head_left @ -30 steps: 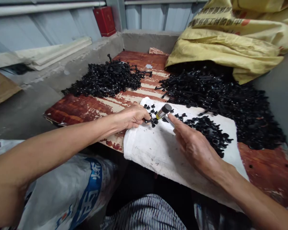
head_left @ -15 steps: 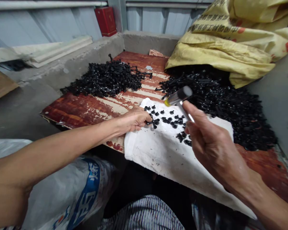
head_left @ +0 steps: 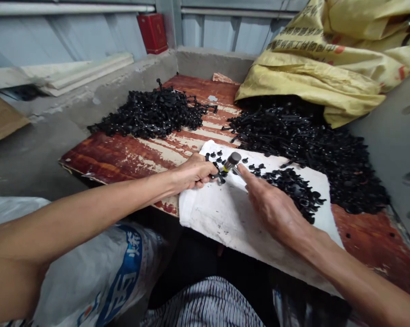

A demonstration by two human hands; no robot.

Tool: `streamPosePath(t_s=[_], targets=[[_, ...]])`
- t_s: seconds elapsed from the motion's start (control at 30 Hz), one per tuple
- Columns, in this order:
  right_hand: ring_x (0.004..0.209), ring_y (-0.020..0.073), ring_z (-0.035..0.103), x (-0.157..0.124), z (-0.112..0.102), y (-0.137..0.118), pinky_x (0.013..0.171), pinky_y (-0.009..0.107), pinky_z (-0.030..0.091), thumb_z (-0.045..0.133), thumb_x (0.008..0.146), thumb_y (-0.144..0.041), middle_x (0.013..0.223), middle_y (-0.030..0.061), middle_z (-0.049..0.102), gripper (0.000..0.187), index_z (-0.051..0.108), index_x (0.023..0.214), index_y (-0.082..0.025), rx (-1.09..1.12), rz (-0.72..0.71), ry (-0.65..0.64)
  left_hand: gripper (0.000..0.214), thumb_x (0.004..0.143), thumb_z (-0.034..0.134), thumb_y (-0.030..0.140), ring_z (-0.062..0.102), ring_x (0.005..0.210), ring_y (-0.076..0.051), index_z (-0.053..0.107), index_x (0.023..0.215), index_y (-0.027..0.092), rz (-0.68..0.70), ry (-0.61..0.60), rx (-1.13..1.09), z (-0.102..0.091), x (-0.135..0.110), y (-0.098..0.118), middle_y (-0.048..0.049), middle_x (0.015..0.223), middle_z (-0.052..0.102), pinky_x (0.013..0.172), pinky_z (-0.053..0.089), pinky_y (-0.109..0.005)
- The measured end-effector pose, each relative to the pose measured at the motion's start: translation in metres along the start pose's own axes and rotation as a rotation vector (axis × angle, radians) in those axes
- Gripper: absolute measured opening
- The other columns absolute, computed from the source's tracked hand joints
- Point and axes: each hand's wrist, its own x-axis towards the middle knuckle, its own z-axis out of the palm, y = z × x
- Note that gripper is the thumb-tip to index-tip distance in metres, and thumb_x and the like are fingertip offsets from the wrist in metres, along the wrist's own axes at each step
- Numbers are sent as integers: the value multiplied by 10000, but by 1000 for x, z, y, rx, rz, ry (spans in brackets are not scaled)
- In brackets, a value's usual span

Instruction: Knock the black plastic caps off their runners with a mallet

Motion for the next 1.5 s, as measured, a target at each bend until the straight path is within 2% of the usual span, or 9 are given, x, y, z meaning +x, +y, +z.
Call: streamPosePath(t_s=[0.17, 0.3, 0.4, 0.5, 0.8, 1.1, 1.27, 1.37, 1.5], targets=[[649, 217, 639, 2, 2, -1, 633, 382, 552, 402, 893, -180, 948, 145, 715, 582, 444, 1471, -128, -97, 31, 69, 201, 727, 583, 60, 347, 338, -47, 529, 559, 157, 25, -31, -35, 0, 2, -2, -38, 516, 590, 322, 170, -191], [458, 168, 509, 9, -2, -8, 468, 303, 461, 408, 850, -181, 590, 22, 595, 534, 580, 1352, -117, -47, 11, -53, 198, 736, 568, 5, 341, 324, -36, 542, 601, 146, -23, -5, -97, 0, -4, 1, -29, 488, 586, 321, 176, -174], [427, 125, 432, 12, -4, -11, 418, 263, 394, 453, 898, -271, 598, -20, 556, 478, 544, 1345, -125, 241, 207, -17, 184, 776, 568, 3, 369, 333, -32, 543, 665, 147, -28, 38, -220, 2, -19, 0, -22, 535, 613, 332, 228, -164], [379, 91, 374, 13, 3, -11, 348, 232, 326, 558, 878, -432, 577, -47, 516, 335, 608, 1065, -159, 549, 432, -34, 174, 809, 578, 20, 422, 352, -39, 528, 707, 152, -43, 49, -370, 11, -37, -7, 1, 581, 617, 362, 341, -175], [326, 68, 297, 24, 21, -18, 298, 195, 256, 606, 779, -431, 444, -108, 396, 238, 497, 758, -221, 763, 570, -124, 126, 832, 578, 23, 597, 458, -103, 564, 779, 137, -62, -161, -608, 25, -67, -26, 8, 656, 620, 490, 505, -249], [334, 71, 316, 26, 28, -20, 295, 203, 269, 604, 757, -453, 483, -106, 404, 255, 487, 746, -227, 751, 525, -168, 202, 760, 646, 3, 629, 498, -136, 521, 692, 147, -80, -158, -599, 16, -65, -29, 8, 607, 590, 510, 542, -274], [350, 92, 338, 24, 24, -9, 330, 221, 303, 473, 860, -439, 496, -90, 407, 218, 475, 792, -232, 585, 460, -164, 191, 751, 583, -12, 573, 430, -121, 517, 729, 166, -58, -67, -643, -6, -51, -24, 3, 597, 606, 428, 508, -257], [406, 103, 382, 26, 20, -1, 397, 237, 320, 471, 857, -327, 582, -43, 507, 161, 548, 914, -198, 420, 364, -157, 193, 751, 523, -25, 461, 362, -69, 507, 689, 158, -26, 4, -678, -27, -35, -17, 5, 574, 584, 330, 374, -174], [509, 150, 452, 36, 20, 5, 507, 278, 342, 458, 825, -219, 644, 2, 562, 389, 581, 1185, -138, 197, 257, -134, 173, 790, 517, 9, 393, 343, -38, 530, 667, 130, -30, -28, -676, -41, -18, -13, 6, 547, 544, 290, 239, -125]])
